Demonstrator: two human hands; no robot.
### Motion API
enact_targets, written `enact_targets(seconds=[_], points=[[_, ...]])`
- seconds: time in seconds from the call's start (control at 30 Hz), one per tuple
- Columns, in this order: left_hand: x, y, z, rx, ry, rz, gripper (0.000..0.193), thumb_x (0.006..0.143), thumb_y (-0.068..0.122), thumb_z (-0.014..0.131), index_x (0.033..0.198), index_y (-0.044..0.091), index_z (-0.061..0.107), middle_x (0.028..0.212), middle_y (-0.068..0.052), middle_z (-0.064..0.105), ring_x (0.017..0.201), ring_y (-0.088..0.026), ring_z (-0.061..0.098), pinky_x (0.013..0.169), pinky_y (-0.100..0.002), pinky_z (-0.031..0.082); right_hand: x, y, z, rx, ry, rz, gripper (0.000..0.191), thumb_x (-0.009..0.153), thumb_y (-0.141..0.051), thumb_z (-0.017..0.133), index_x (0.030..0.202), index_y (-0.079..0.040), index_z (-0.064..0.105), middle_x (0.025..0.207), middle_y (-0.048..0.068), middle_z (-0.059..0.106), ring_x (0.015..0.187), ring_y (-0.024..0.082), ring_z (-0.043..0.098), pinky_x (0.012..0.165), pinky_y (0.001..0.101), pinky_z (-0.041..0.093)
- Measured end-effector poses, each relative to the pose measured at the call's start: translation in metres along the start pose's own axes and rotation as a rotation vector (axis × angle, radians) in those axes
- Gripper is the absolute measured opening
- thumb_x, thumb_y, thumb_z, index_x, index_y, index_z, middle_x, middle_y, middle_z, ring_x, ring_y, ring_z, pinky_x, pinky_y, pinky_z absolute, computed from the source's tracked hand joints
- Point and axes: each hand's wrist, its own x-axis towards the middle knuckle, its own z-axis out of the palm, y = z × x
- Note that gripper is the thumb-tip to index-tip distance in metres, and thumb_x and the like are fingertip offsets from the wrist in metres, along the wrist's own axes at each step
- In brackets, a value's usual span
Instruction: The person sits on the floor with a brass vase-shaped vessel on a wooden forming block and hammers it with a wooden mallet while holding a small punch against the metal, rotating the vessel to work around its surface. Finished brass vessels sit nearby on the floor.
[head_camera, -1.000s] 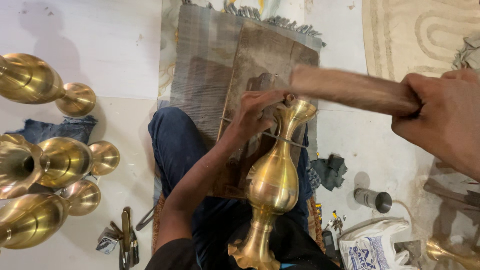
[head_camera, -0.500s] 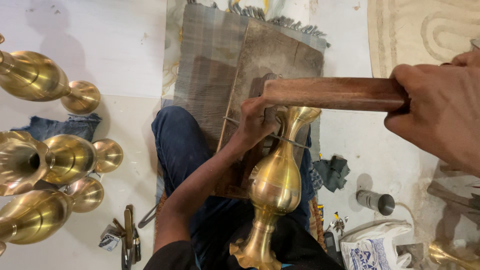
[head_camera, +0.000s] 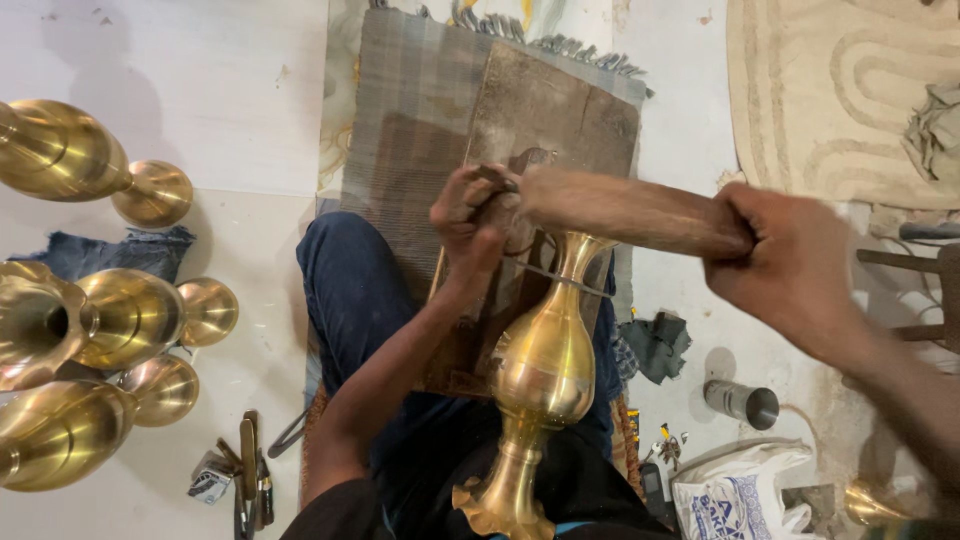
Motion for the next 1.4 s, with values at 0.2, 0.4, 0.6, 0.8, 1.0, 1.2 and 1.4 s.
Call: enact_targets(seconds=[0.2, 0.4, 0.6, 0.8, 1.0, 1.2, 1.4], points=[[-0.052, 0.048, -0.03, -0.326, 0.131, -0.56, 0.028, 0.096, -0.013, 0.063, 0.12, 0.002, 0.058, 0.102, -0.01, 0.073, 0.09, -0.015, 0.072, 0.074, -0.027, 0.062, -0.069, 0.015, 0.145, 1.381, -0.026, 0.191, 0.025, 0.076, -0.011, 0.09, 0.088, -0.005, 0.068, 0.073, 0.004, 0.068, 0.062, 0.011, 0.064, 0.054, 0.0281, 0.053], [-0.119, 0.053, -0.022, -0.498, 0.061, -0.71, 0.029, 0.093, -0.006, 0.073, 0.117, 0.001, 0.058, 0.102, -0.012, 0.073, 0.091, -0.018, 0.073, 0.083, -0.03, 0.063, -0.124, 0.018, 0.217, 1.655, -0.066, 0.256, 0.046, 0.062, -0.006, 0.095, 0.097, -0.004, 0.065, 0.081, 0.004, 0.066, 0.072, 0.015, 0.065, 0.062, 0.0332, 0.053], [-0.115, 0.065, -0.003, -0.806, -0.019, -0.787, 0.037, 0.091, 0.002, 0.082, 0.12, 0.001, 0.058, 0.101, -0.013, 0.071, 0.09, -0.02, 0.073, 0.081, -0.03, 0.061, -0.121, 0.043, 0.221, 1.542, -0.096, 0.266, 0.038, 0.064, -0.01, 0.094, 0.089, -0.002, 0.067, 0.076, 0.003, 0.068, 0.068, 0.015, 0.065, 0.06, 0.0321, 0.053], [-0.098, 0.096, 0.053, -0.852, -0.224, -0.8, 0.038, 0.093, 0.005, 0.082, 0.122, 0.001, 0.058, 0.102, -0.012, 0.072, 0.094, -0.02, 0.073, 0.082, -0.032, 0.062, -0.13, 0.044, 0.219, 1.426, 0.052, 0.3, 0.028, 0.068, -0.005, 0.091, 0.082, -0.002, 0.066, 0.077, 0.0, 0.066, 0.07, 0.01, 0.059, 0.061, 0.0291, 0.05], [-0.045, 0.078, 0.091, -0.403, -0.473, -0.599, 0.026, 0.1, 0.006, 0.073, 0.124, 0.0, 0.064, 0.1, -0.012, 0.074, 0.089, -0.019, 0.075, 0.083, -0.033, 0.066, -0.168, 0.038, 0.21, 1.434, 0.358, 0.388, 0.027, 0.081, 0.0, 0.081, 0.098, -0.005, 0.061, 0.082, 0.001, 0.065, 0.073, 0.01, 0.063, 0.067, 0.0257, 0.053], [-0.007, 0.018, 0.154, 0.225, -0.821, -0.141, 0.04, 0.092, -0.002, 0.077, 0.13, 0.003, 0.066, 0.116, -0.017, 0.076, 0.11, -0.025, 0.077, 0.093, -0.035, 0.069, -0.17, 0.048, 0.235, 1.447, 0.428, 0.38, 0.028, 0.083, -0.007, 0.084, 0.097, -0.004, 0.061, 0.085, 0.002, 0.066, 0.075, 0.01, 0.063, 0.068, 0.0261, 0.052], [0.0, 0.018, 0.16, 0.528, -1.166, 0.157, 0.051, 0.08, -0.008, 0.075, 0.127, 0.008, 0.067, 0.106, -0.009, 0.079, 0.086, -0.02, 0.079, 0.066, -0.032, 0.063, -0.185, 0.081, 0.24, 1.249, 0.312, 0.445, 0.023, 0.083, -0.015, 0.086, 0.096, -0.002, 0.071, 0.081, 0.003, 0.07, 0.072, 0.01, 0.063, 0.066, 0.0273, 0.051]])
